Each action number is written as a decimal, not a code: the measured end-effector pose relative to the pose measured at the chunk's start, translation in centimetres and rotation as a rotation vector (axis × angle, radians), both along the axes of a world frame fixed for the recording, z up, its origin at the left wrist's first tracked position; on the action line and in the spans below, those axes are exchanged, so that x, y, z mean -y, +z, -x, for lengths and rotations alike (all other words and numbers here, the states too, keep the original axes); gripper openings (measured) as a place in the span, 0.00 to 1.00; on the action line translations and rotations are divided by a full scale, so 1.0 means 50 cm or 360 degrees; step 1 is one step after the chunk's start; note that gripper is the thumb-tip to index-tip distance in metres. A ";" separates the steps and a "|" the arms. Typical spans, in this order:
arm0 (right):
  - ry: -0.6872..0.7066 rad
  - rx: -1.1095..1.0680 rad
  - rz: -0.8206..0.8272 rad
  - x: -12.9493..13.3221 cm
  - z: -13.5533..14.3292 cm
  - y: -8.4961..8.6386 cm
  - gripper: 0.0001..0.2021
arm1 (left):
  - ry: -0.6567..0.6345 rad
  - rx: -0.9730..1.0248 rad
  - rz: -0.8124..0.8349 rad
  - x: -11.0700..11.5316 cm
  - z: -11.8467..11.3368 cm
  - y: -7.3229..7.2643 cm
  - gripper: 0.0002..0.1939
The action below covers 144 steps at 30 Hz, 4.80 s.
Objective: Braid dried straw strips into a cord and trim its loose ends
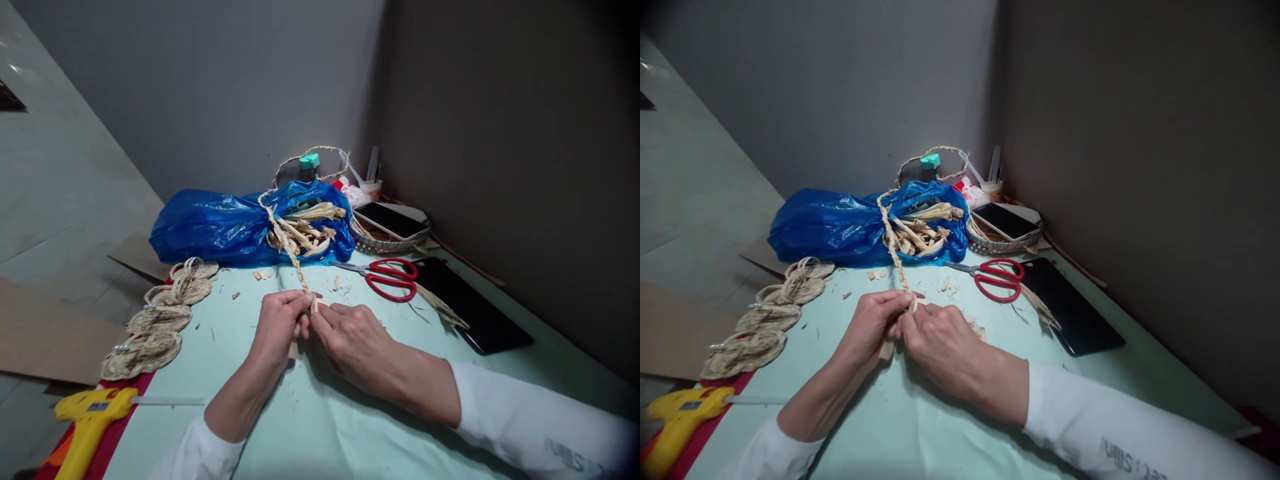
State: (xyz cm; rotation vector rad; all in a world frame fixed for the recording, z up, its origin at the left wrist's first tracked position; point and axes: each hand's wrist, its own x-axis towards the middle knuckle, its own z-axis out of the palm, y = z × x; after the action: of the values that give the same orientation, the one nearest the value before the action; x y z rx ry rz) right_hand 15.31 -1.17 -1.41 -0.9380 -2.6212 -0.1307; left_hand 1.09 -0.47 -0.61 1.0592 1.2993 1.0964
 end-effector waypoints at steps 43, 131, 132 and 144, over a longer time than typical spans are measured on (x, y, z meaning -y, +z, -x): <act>-0.0162 -0.2206 0.1934 -0.155 -0.016 -0.022 0.16 | -0.0059 -0.0103 -0.0088 -0.028 -0.015 -0.022 0.13; 0.0209 -0.1077 0.1273 -0.120 -0.063 0.017 0.14 | -0.0319 0.0113 0.0028 -0.010 0.020 0.027 0.17; 0.0180 -0.1086 0.1254 -0.118 -0.060 0.014 0.14 | -0.0312 0.0134 0.0027 -0.011 0.020 0.027 0.17; 0.0089 -0.1084 0.1441 -0.102 -0.046 0.006 0.20 | -0.0294 0.0409 0.0059 -0.014 0.023 0.012 0.17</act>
State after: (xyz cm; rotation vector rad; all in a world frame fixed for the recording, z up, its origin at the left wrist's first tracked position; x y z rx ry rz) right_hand 17.62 3.95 -1.11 -0.9141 -1.9909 1.2425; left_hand -0.05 0.23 -0.03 0.9554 0.9939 1.0266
